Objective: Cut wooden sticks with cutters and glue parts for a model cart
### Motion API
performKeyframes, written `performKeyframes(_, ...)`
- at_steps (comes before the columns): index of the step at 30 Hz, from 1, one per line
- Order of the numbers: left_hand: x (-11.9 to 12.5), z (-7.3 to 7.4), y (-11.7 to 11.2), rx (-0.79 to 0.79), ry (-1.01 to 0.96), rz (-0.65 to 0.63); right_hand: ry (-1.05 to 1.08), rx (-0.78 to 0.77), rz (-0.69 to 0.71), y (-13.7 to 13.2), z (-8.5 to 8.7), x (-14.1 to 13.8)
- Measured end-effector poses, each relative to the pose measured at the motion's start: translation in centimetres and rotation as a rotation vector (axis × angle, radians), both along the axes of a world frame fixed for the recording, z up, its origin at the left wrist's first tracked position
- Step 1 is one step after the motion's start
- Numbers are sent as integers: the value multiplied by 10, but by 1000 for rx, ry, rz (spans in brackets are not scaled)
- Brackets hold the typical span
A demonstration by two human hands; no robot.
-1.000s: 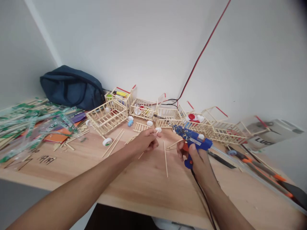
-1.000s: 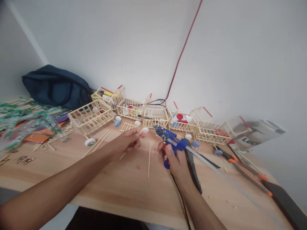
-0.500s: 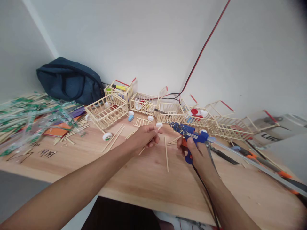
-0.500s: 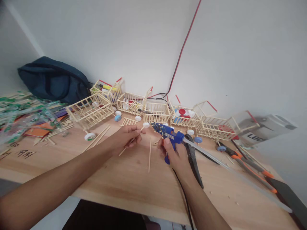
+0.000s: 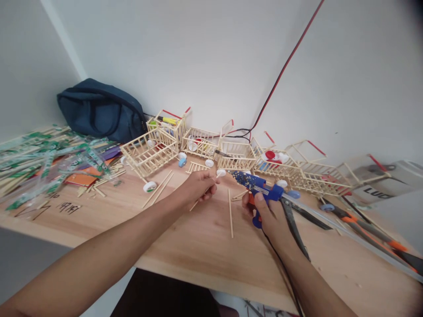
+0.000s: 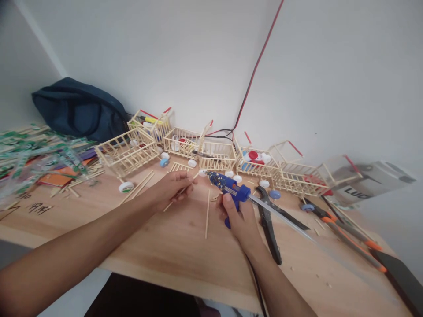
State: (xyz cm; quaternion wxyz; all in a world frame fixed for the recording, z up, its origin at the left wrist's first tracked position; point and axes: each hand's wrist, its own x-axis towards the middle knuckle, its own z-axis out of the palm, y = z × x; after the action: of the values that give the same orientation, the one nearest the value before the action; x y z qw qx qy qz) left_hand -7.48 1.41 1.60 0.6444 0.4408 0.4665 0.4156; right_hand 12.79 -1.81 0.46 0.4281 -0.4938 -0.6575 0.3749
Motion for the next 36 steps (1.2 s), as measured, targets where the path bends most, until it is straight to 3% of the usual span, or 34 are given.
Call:
performKeyframes(13,1,6,-1,6,-9,-30,-13,-24,37,0,-1,-5)
performKeyframes(36,2,-2,-1,-29,-31,-54,-37,-14,64,1,-3,-4)
